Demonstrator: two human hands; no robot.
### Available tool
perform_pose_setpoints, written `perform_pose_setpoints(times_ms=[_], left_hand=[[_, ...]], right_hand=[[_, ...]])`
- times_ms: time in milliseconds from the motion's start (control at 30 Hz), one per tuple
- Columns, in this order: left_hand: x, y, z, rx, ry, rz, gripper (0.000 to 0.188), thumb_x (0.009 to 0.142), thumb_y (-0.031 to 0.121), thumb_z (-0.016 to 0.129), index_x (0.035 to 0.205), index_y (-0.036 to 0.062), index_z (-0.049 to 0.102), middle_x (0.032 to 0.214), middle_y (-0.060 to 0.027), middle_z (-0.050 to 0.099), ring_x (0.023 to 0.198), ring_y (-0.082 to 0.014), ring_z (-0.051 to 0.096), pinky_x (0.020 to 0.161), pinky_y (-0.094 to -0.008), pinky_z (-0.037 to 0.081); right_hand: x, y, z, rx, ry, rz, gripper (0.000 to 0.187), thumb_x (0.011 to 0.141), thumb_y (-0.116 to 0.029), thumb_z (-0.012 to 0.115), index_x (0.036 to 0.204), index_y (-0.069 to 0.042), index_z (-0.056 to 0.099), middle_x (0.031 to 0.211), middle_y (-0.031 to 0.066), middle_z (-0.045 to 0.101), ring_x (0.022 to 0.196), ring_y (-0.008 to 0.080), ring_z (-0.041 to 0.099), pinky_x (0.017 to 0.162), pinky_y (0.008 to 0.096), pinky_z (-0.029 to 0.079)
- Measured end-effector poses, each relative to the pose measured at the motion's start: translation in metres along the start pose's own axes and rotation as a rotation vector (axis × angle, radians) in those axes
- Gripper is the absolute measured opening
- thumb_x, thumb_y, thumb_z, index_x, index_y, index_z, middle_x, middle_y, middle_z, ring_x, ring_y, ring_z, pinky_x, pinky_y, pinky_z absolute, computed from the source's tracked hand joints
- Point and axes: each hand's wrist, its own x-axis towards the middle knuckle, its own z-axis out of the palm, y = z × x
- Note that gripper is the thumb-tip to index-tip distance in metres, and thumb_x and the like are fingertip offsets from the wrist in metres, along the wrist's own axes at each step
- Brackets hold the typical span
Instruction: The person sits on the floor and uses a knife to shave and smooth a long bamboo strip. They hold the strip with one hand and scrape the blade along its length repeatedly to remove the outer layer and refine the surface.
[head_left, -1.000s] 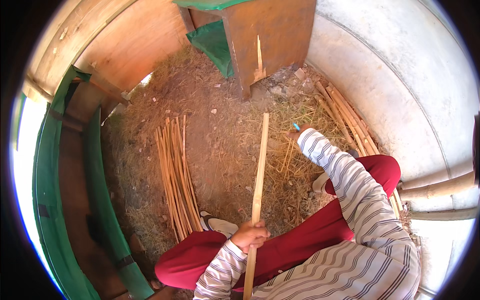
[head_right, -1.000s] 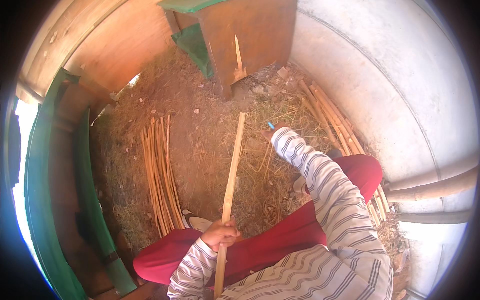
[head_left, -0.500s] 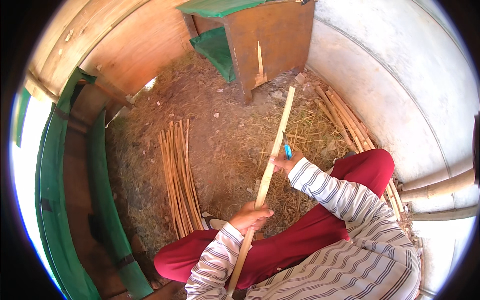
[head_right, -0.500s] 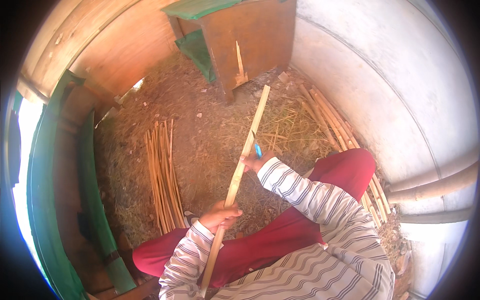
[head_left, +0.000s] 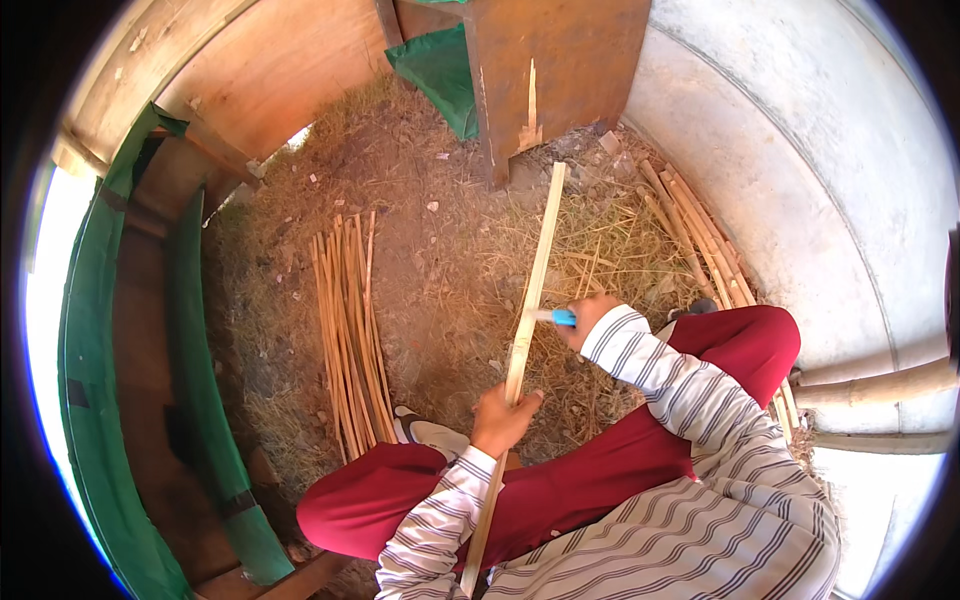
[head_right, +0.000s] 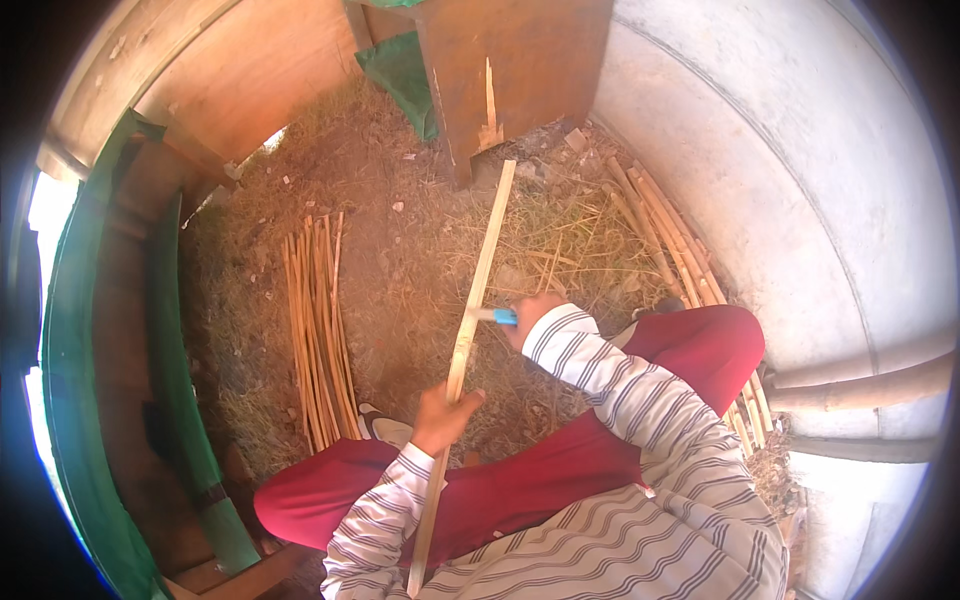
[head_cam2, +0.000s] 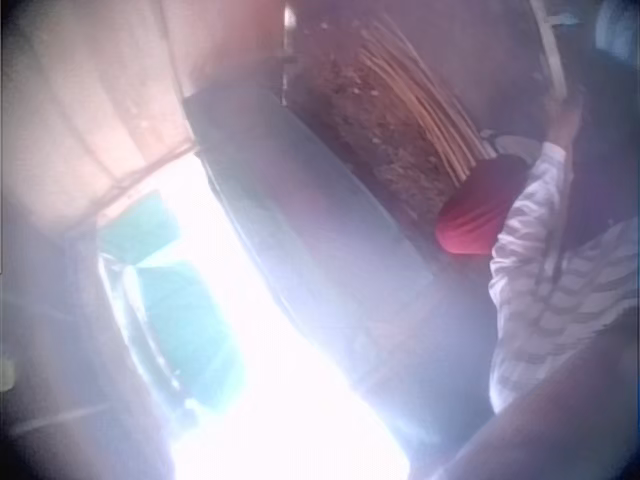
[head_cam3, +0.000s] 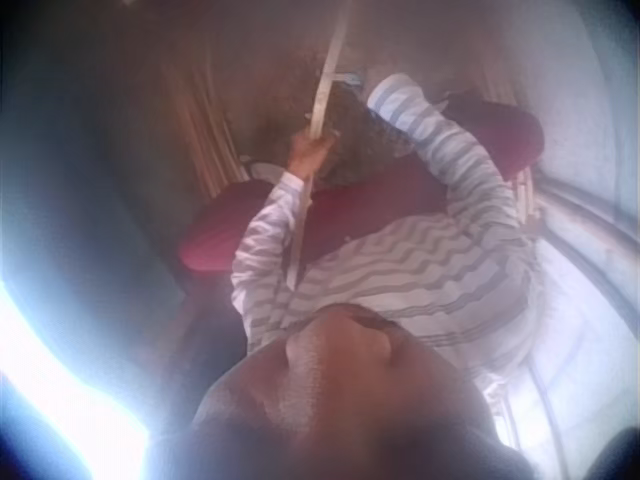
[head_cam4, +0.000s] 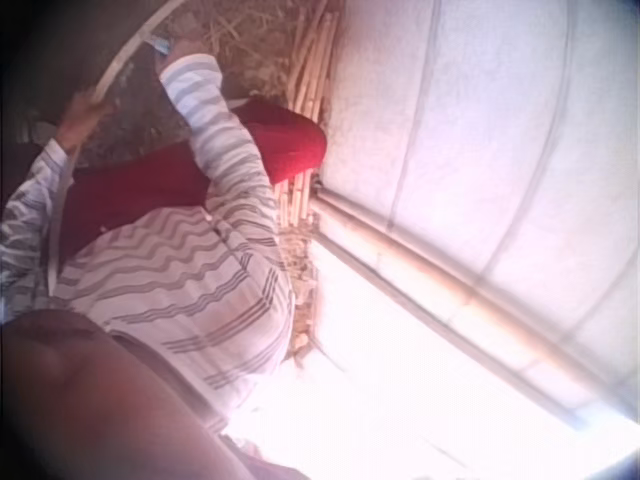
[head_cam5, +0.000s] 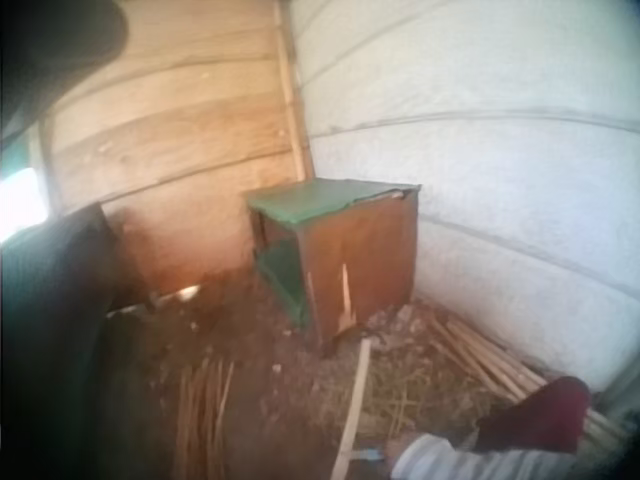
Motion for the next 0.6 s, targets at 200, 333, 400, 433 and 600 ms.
perform_pose_setpoints(times_ms=[200, 333, 400, 433, 600], left_hand=[[0.0, 0.001, -0.002, 0.041, 0.038, -0.026, 0.035, 0.082, 0.03, 0.067, 0.07, -0.0014, 0.058, 0.053, -0.011, 0.056, 0.048, -0.0192, 0.054, 0.053, -0.038, 0.045], [-0.001, 0.008, -0.002, 0.09, 0.042, -0.017, 0.035, 0.082, 0.03, 0.067, 0.07, -0.0017, 0.058, 0.054, -0.0125, 0.057, 0.05, -0.0243, 0.057, 0.055, -0.0393, 0.047], [0.0, 0.007, 0.002, 0.131, 0.051, -0.02, 0.034, 0.08, 0.029, 0.068, 0.073, -0.0019, 0.059, 0.058, -0.0143, 0.059, 0.055, -0.0277, 0.06, 0.058, -0.0399, 0.048], [-0.001, 0.006, 0.003, 0.151, 0.057, -0.025, 0.033, 0.08, 0.029, 0.069, 0.074, -0.002, 0.059, 0.06, -0.0152, 0.06, 0.057, -0.0294, 0.062, 0.059, -0.0402, 0.049], [-0.004, 0.007, 0.002, 0.216, 0.01, -0.032, 0.028, 0.073, 0.019, 0.071, 0.084, -0.0027, 0.058, 0.073, -0.0207, 0.063, 0.07, -0.0326, 0.065, 0.065, -0.0405, 0.05]], right_hand=[[-0.003, -0.023, 0.006, -0.183, -0.168, -0.036, 0.025, 0.081, -0.033, 0.067, 0.078, -0.008, 0.072, 0.056, 0.0131, 0.062, 0.051, 0.0287, 0.064, 0.052, 0.0419, 0.055], [-0.002, -0.022, 0.017, -0.168, -0.208, 0.01, 0.024, 0.081, -0.032, 0.067, 0.083, -0.009, 0.074, 0.059, 0.0142, 0.063, 0.054, 0.0296, 0.065, 0.056, 0.0426, 0.057], [-0.001, -0.018, 0.02, -0.159, -0.243, 0.019, 0.024, 0.081, -0.031, 0.067, 0.086, -0.008, 0.074, 0.063, 0.0149, 0.065, 0.059, 0.0308, 0.067, 0.061, 0.0435, 0.057], [-0.001, -0.018, 0.018, -0.153, -0.262, 0.02, 0.024, 0.081, -0.03, 0.067, 0.087, -0.008, 0.074, 0.066, 0.0152, 0.066, 0.062, 0.0314, 0.067, 0.064, 0.044, 0.058], [0.0, -0.035, -0.003, -0.135, -0.369, 0.148, 0.026, 0.079, -0.028, 0.069, 0.093, -0.007, 0.073, 0.083, 0.019, 0.068, 0.079, 0.0338, 0.069, 0.074, 0.0452, 0.056]])
